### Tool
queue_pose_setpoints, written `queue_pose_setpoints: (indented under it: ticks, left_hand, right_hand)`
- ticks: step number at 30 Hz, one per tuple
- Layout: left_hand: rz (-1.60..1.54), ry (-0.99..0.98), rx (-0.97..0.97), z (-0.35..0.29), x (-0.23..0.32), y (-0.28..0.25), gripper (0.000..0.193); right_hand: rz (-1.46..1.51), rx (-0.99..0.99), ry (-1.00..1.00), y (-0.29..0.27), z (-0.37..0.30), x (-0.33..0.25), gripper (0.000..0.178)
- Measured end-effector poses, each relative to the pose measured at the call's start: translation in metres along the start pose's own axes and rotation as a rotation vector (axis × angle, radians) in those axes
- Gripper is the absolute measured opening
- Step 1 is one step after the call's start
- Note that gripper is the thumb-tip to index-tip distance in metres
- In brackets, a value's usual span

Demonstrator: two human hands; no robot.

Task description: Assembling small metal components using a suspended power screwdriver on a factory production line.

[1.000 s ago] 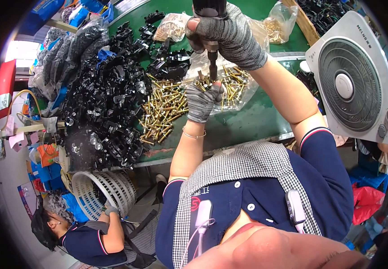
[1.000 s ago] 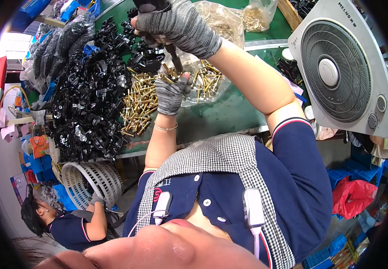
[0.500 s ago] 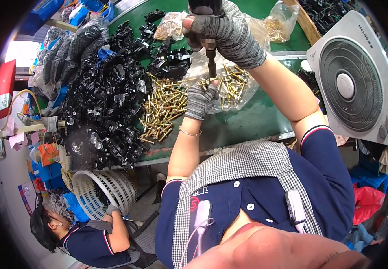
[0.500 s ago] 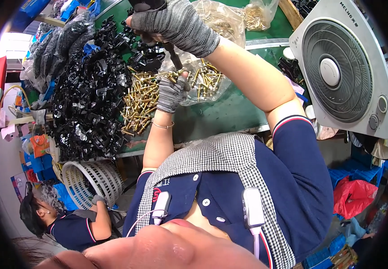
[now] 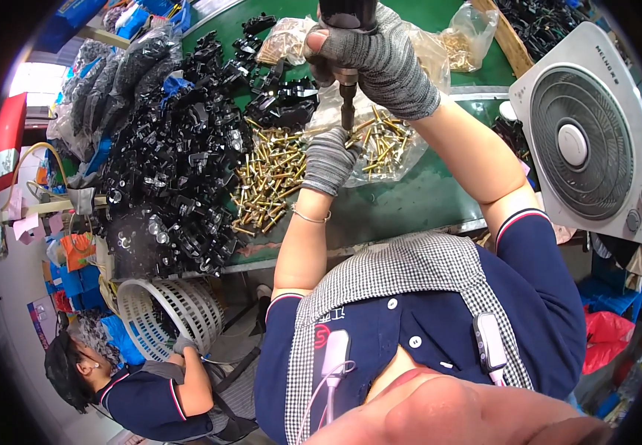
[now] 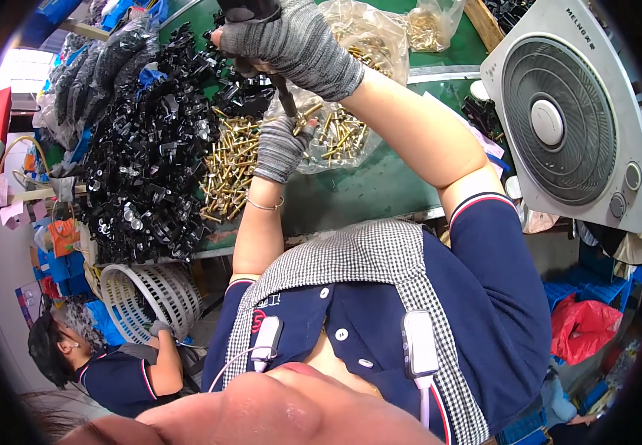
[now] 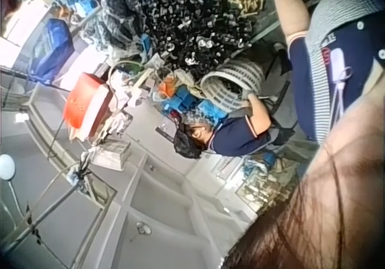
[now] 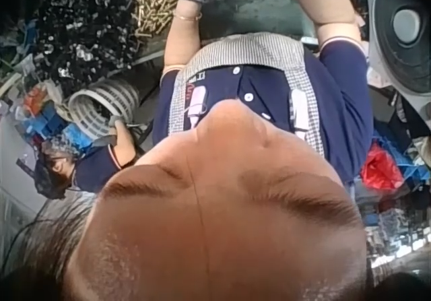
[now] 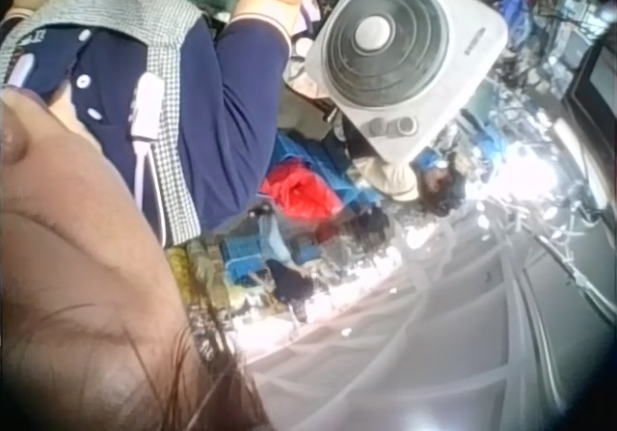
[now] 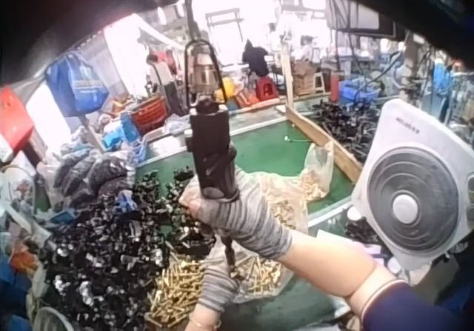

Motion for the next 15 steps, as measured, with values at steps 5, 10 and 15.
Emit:
queue_pose_setpoints:
  ticks: [5,10,15]
  left_hand:
    - [-0.091,0.043,0.016,-0.003,0.0,0.002,0.028]
    - [-0.22,0.062,-0.001,-0.001,0.02,-0.004,0.032]
    - [-0.309,0.209,0.029,0.017,0.01,0.016,0.027]
  right_hand:
    - [-0.038,-0.034,-0.11,0.003,0.002,0.0,0.027]
    - [0.092,-0.073,0.014,-0.005,0.005,0.029,0.042]
    - [-0.414,0.236,-0.303,-0.037,-0.008,-0.02,0.048]
Point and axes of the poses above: each hand's wrist, its own z-axis towards the middle knuckle, its own y-axis out of the palm, x = y × z, the point moved 7 cm from there along z, towards the middle knuckle, and after that the axes turned 4 degrees about -x, right-handed, at the moved point
